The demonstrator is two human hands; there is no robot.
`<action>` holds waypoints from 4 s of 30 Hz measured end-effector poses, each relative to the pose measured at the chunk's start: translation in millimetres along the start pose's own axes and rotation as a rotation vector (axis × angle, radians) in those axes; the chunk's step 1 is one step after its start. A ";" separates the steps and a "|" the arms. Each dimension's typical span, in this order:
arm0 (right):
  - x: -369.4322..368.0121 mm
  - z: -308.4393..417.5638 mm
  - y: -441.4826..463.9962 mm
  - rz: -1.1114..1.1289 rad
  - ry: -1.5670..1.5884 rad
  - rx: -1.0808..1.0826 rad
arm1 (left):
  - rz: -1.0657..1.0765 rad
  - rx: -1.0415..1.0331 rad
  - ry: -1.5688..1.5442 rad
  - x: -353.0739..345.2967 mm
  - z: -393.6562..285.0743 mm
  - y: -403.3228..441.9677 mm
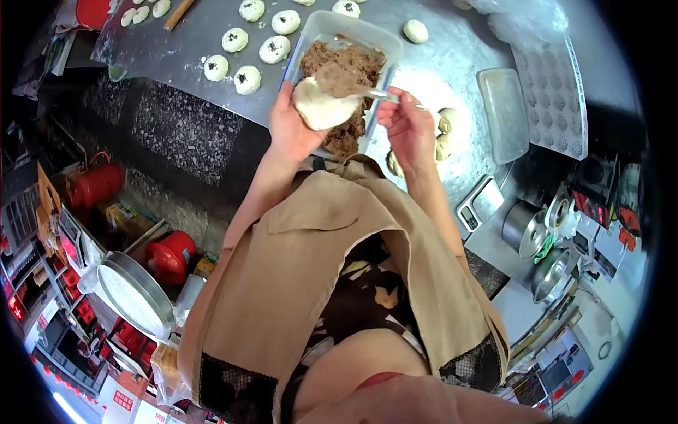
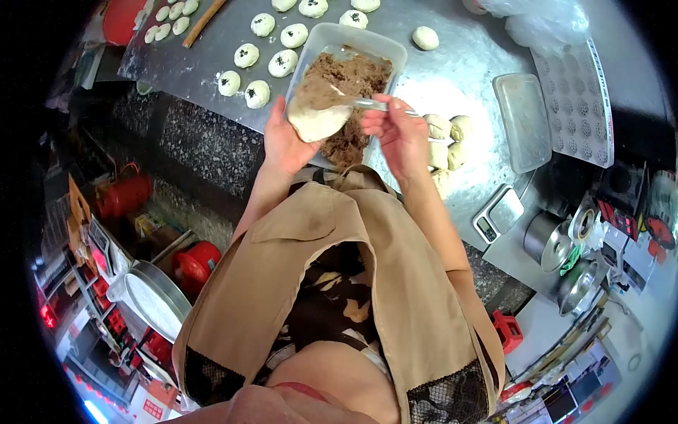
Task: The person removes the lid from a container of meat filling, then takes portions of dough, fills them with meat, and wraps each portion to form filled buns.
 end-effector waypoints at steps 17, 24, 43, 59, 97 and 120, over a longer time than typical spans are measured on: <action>-5.9 17.2 -37.7 -0.256 -0.632 0.428 | -0.043 -0.087 0.113 -24.7 -4.1 -2.1; -18.2 48.6 -66.2 -0.296 -0.687 0.693 | -0.013 -0.099 0.122 -21.2 -19.7 3.1; -37.5 26.1 -86.2 0.286 -1.481 1.422 | 0.244 0.387 -0.268 -39.3 -4.7 -25.1; -16.1 43.4 -115.1 -0.171 -1.444 1.335 | 0.119 -0.057 -0.097 -33.3 -38.0 -18.1; -38.2 -51.0 2.7 0.041 -1.620 0.966 | 0.057 -0.196 -0.116 38.1 -73.1 -39.4; -78.4 -2.3 -66.5 0.258 -1.513 1.281 | 0.062 0.081 -0.174 -13.6 -15.7 -20.8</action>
Point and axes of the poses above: each hand's wrist, its own y-axis towards the middle knuckle, its own x-axis out of the back of the hand, z = x × y, the point moved 5 cm from there along y, towards the middle knuckle, and after that the axes turned 2 degrees about -x, right-handed, at the moved point
